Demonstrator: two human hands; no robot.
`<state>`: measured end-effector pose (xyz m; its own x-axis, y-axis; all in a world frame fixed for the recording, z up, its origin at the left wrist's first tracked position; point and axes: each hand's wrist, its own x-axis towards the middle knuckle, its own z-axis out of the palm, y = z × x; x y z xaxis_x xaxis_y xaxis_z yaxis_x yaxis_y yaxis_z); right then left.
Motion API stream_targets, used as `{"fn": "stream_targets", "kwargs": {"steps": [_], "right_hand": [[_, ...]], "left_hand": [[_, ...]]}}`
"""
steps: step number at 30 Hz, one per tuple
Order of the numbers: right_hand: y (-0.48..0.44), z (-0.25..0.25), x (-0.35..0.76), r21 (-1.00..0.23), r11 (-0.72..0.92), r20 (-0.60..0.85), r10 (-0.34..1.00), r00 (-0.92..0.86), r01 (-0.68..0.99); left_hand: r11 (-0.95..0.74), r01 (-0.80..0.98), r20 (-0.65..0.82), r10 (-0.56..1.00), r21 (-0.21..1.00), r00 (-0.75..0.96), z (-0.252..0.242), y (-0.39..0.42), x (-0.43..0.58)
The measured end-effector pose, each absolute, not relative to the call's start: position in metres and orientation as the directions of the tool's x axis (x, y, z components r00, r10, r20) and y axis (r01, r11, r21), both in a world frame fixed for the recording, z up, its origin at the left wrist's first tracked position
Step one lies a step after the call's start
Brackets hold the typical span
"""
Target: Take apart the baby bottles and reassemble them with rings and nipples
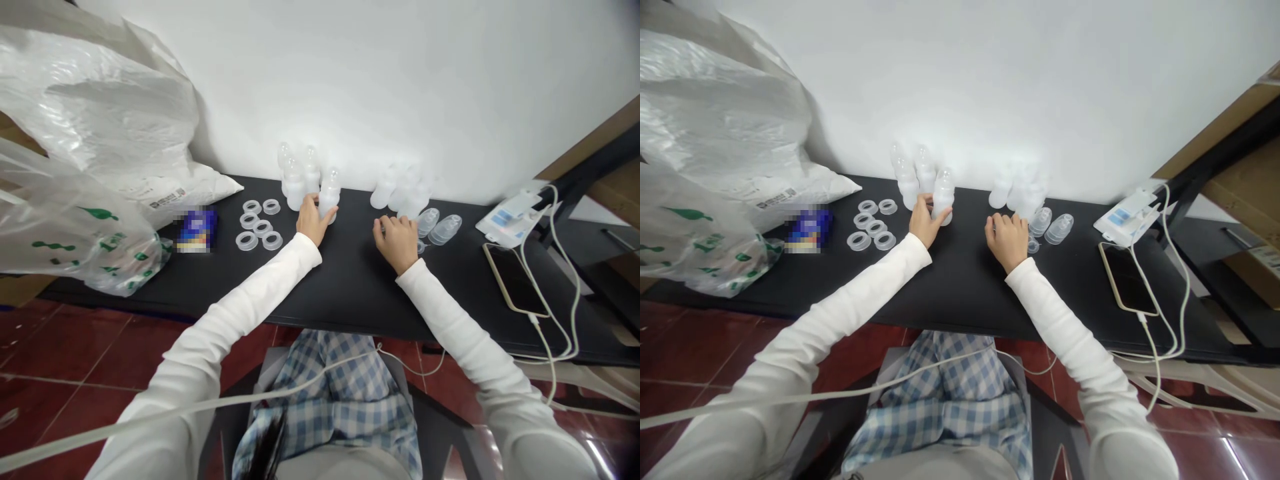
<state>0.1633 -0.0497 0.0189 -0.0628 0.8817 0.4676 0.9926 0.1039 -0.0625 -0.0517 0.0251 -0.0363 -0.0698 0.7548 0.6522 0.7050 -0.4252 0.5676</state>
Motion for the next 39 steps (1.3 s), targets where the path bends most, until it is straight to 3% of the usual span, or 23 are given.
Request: {"fn": "stream_targets", "kwargs": {"steps": [4, 13, 19, 22, 25, 28, 39], "right_hand": [[-0.05, 0.014, 0.159, 0.023, 0.1, 0.436, 0.895, -0.1, 0.995], [-0.052, 0.002, 0.156, 0.03, 0.063, 0.46, 0.885, -0.069, 0.998], [-0.047, -0.005, 0.159, 0.065, 0.056, 0.449, 0.89, -0.08, 0.996], [-0.045, -0.008, 0.161, 0.09, 0.069, 0.466, 0.879, -0.104, 0.994], [-0.045, -0.006, 0.162, 0.105, 0.073, 0.476, 0.872, -0.115, 0.992], [-0.048, -0.001, 0.16, 0.098, 0.084, 0.49, 0.863, -0.122, 0.992], [-0.049, 0.006, 0.155, -0.003, 0.205, 0.586, 0.793, -0.164, 0.979]], "left_hand": [[-0.416, 0.689, 0.674, 0.725, 0.594, -0.144, -0.046, 0.039, -0.054], [-0.296, 0.691, 0.603, 0.758, 0.659, -0.25, -0.039, 0.047, -0.054], [-0.215, 0.77, 0.552, 0.808, 0.601, -0.205, -0.016, 0.031, -0.058], [-0.073, 0.872, 0.46, 0.869, 0.484, -0.182, 0.006, 0.014, -0.065], [0.099, 0.918, 0.429, 0.861, 0.384, -0.273, 0.021, 0.003, -0.076], [0.199, 0.901, 0.363, 0.865, 0.386, -0.346, 0.02, 0.002, -0.088], [0.094, 0.941, 0.252, 0.95, 0.326, -0.183, 0.024, -0.018, -0.061]]}}
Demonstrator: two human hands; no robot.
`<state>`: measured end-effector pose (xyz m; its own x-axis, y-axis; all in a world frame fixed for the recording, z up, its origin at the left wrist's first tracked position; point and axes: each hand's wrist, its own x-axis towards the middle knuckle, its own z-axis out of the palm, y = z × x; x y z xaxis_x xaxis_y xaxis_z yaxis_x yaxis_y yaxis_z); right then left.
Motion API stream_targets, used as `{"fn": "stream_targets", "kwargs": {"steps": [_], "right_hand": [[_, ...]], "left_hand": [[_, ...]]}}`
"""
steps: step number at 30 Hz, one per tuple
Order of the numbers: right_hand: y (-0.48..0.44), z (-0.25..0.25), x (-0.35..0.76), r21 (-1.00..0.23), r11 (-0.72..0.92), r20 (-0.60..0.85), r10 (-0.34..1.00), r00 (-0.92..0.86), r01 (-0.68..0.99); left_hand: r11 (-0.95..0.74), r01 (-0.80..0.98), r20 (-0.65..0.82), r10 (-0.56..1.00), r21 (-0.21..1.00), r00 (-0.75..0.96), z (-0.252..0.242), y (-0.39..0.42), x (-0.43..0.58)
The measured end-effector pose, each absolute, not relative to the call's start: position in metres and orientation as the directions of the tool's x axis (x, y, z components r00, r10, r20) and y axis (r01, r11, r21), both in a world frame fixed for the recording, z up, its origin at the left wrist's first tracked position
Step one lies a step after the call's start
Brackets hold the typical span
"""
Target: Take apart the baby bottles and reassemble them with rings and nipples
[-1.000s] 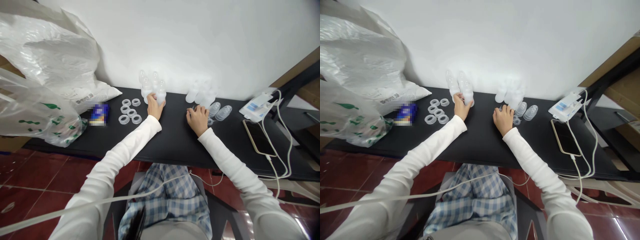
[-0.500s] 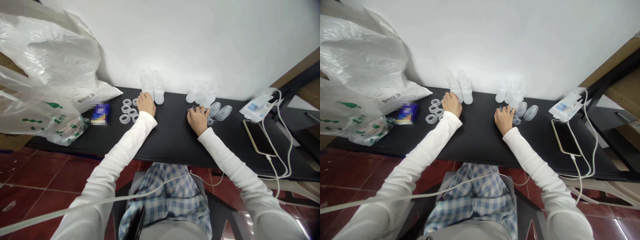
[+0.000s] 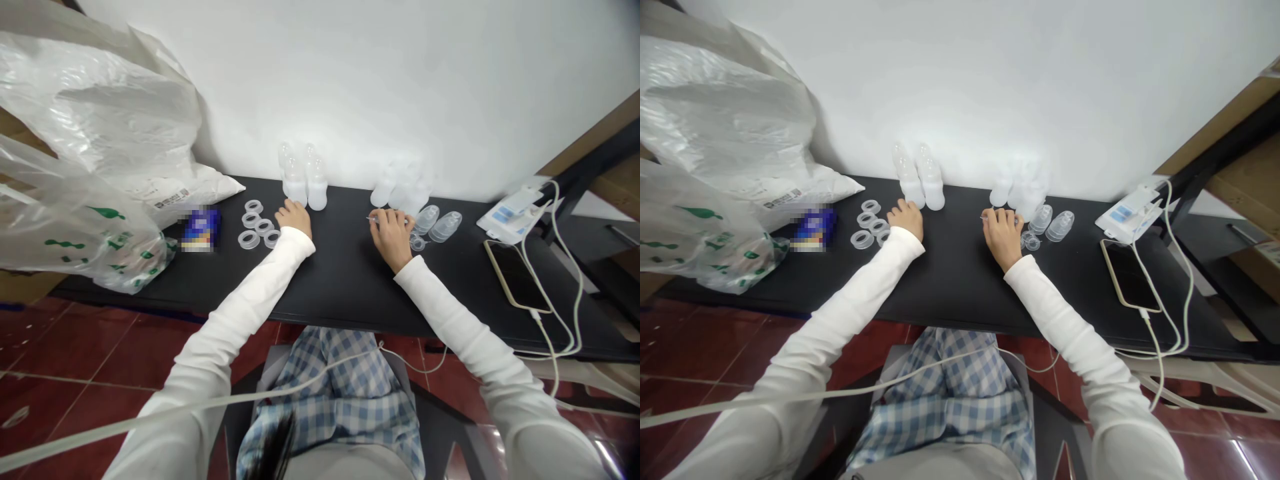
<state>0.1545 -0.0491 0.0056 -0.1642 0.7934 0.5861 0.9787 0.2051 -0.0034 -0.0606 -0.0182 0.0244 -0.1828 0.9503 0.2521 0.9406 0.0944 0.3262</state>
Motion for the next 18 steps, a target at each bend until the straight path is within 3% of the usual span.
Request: {"fn": "stream_targets", "kwargs": {"steps": [4, 6, 8, 10, 12, 15, 18], "right_hand": [[-0.047, 0.003, 0.156, -0.082, 0.256, 0.604, 0.782, -0.156, 0.963], [-0.046, 0.002, 0.156, -0.129, 0.27, 0.62, 0.773, -0.135, 0.954], [-0.045, 0.002, 0.157, -0.175, 0.283, 0.639, 0.762, -0.109, 0.943], [-0.045, 0.001, 0.158, -0.222, 0.296, 0.661, 0.746, -0.08, 0.929], [-0.045, 0.0, 0.158, -0.274, 0.313, 0.688, 0.725, -0.042, 0.909], [-0.045, -0.002, 0.156, -0.348, 0.379, 0.718, 0.696, -0.017, 0.857], [-0.047, -0.004, 0.154, -0.388, 0.48, 0.723, 0.688, -0.063, 0.787]], "left_hand": [[-0.13, 0.927, 0.291, 0.956, 0.353, 0.023, 0.01, -0.025, -0.031], [-0.355, 0.807, 0.361, 0.913, 0.473, 0.19, -0.001, -0.023, -0.022], [-0.456, 0.589, 0.391, 0.887, 0.667, 0.244, -0.01, -0.019, -0.017], [-0.347, 0.312, 0.304, 0.936, 0.884, 0.178, -0.013, -0.014, -0.016], [-0.106, -0.011, 0.107, 0.989, 0.994, 0.107, -0.01, -0.01, -0.018], [0.168, -0.372, -0.118, 0.981, 0.913, 0.154, 0.0, -0.01, -0.022], [0.288, -0.492, -0.179, 0.95, 0.821, 0.257, 0.01, -0.015, -0.025]]}}
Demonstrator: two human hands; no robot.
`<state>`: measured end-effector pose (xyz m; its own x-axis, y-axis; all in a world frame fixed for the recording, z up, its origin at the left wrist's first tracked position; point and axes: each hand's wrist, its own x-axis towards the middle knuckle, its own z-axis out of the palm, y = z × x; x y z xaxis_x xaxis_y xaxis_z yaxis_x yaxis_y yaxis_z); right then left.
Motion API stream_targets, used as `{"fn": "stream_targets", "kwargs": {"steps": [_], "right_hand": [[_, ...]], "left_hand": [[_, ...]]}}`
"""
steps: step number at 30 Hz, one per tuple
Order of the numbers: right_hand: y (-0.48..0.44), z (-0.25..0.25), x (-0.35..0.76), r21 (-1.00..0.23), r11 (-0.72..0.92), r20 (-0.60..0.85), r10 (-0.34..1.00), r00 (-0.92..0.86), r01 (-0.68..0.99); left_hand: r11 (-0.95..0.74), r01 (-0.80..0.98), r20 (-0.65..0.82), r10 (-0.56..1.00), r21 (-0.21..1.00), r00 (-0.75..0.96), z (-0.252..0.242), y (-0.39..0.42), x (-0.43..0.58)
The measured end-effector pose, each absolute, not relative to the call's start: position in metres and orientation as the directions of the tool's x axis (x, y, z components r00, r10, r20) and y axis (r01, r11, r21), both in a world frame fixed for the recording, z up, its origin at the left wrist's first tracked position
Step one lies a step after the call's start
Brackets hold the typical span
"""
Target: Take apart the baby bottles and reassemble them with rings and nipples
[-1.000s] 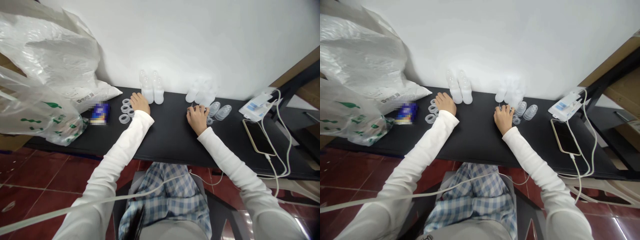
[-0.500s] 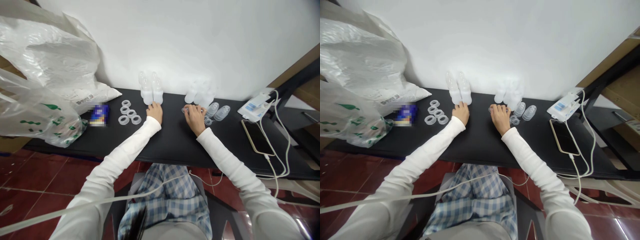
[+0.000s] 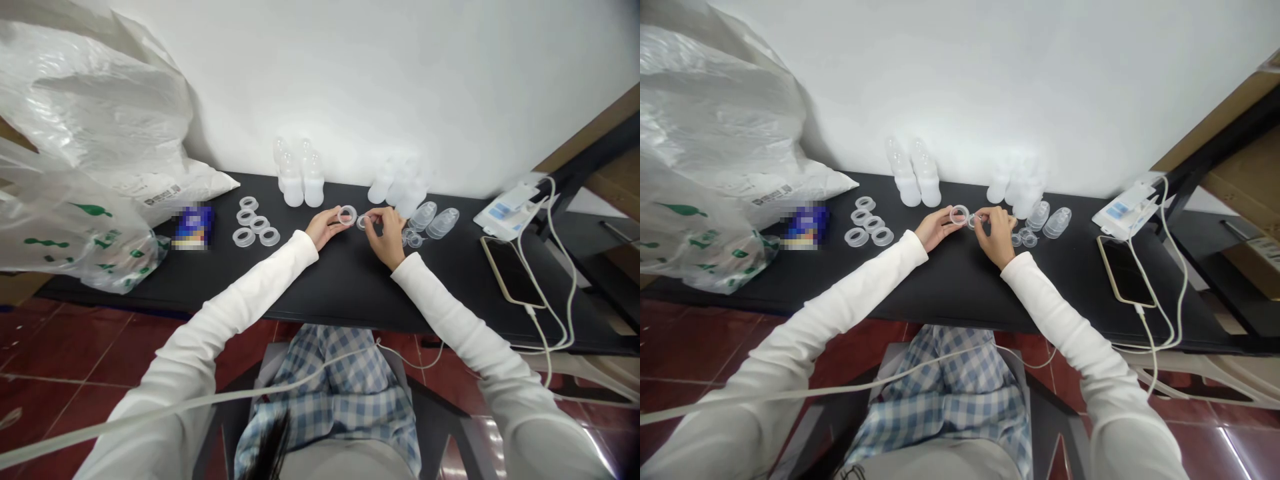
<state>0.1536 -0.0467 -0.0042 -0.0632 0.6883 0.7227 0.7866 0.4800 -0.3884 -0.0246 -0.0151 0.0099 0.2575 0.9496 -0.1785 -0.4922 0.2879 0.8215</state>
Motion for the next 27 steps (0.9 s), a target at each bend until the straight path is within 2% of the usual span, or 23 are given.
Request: {"fn": "stream_targets", "kwargs": {"steps": [4, 10, 18, 24, 27], "right_hand": [[-0.05, -0.003, 0.152, -0.4, 0.586, 0.724, 0.674, -0.149, 0.705], [-0.055, 0.001, 0.152, -0.406, 0.622, 0.744, 0.65, -0.153, 0.67], [-0.045, -0.004, 0.151, -0.48, 0.538, 0.667, 0.737, -0.111, 0.693], [-0.034, -0.016, 0.149, -0.575, 0.485, 0.65, 0.76, 0.008, 0.658], [-0.032, -0.017, 0.144, -0.61, 0.467, 0.611, 0.792, 0.005, 0.641]], "left_hand": [[0.351, -0.507, -0.216, 0.927, 0.787, 0.306, 0.015, -0.021, -0.023], [0.368, -0.492, -0.244, 0.923, 0.789, 0.299, 0.012, -0.021, -0.02], [0.338, -0.448, -0.16, 0.908, 0.828, 0.388, 0.004, -0.019, -0.02], [0.261, -0.443, -0.108, 0.934, 0.858, 0.34, 0.002, -0.021, -0.018], [0.19, -0.405, -0.071, 0.954, 0.894, 0.29, 0.0, -0.022, -0.018]]}}
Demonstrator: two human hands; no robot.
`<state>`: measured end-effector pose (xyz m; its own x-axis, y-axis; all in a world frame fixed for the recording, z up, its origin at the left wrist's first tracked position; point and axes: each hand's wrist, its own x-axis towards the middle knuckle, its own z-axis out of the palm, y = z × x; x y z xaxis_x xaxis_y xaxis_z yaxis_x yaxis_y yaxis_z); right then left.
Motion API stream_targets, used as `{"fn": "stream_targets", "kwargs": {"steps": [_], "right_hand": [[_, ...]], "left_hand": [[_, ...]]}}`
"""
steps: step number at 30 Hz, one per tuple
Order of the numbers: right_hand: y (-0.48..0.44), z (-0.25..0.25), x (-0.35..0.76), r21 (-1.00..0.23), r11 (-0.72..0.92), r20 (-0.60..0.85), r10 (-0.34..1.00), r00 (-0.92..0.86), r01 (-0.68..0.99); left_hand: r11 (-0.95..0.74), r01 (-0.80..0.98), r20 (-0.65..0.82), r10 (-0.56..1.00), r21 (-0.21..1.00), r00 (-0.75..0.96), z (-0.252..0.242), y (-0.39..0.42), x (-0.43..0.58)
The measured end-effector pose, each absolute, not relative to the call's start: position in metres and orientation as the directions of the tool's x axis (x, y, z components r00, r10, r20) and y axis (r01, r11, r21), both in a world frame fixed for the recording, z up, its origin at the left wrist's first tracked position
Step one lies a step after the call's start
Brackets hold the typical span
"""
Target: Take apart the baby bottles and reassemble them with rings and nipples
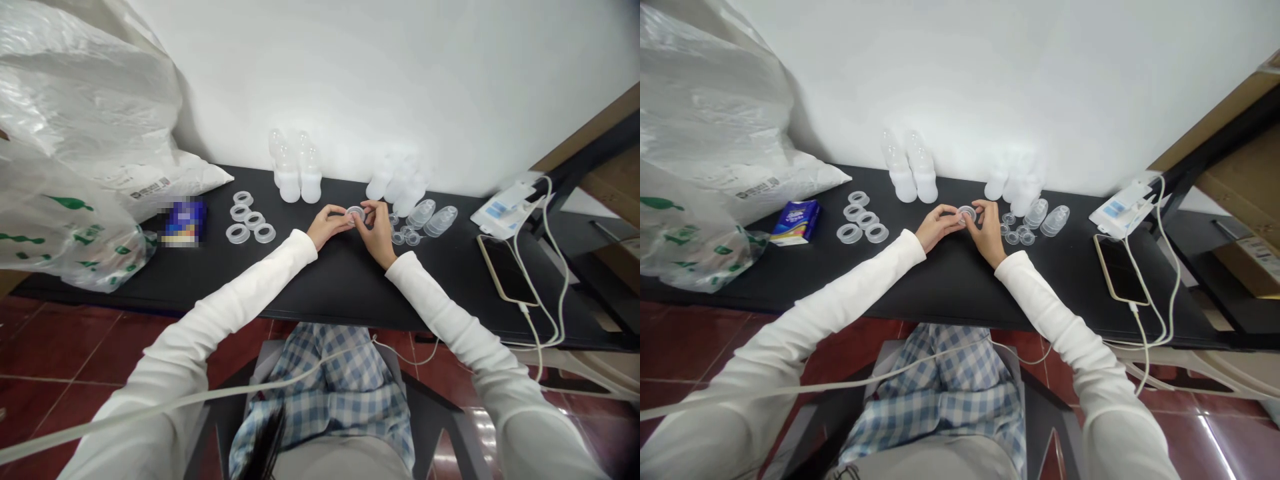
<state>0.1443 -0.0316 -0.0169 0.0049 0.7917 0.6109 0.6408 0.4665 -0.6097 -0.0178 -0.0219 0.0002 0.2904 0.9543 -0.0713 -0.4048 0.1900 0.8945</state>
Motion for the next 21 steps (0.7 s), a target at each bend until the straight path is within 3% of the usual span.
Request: {"fn": "stream_targets", "kwargs": {"steps": [5, 12, 21], "right_hand": [[-0.032, -0.011, 0.134, -0.654, 0.498, 0.557, 0.826, -0.084, 0.569], [-0.028, -0.011, 0.128, -0.763, 0.456, 0.475, 0.876, -0.08, 0.459], [-0.027, -0.014, 0.132, -0.789, 0.475, 0.468, 0.875, -0.119, 0.389]], "left_hand": [[0.103, -0.351, -0.017, 0.97, 0.931, 0.241, -0.003, -0.02, -0.018], [0.043, -0.245, 0.009, 0.979, 0.969, 0.205, -0.004, -0.017, -0.019], [-0.1, -0.121, 0.123, 0.973, 0.988, 0.196, -0.007, -0.017, -0.022]]}}
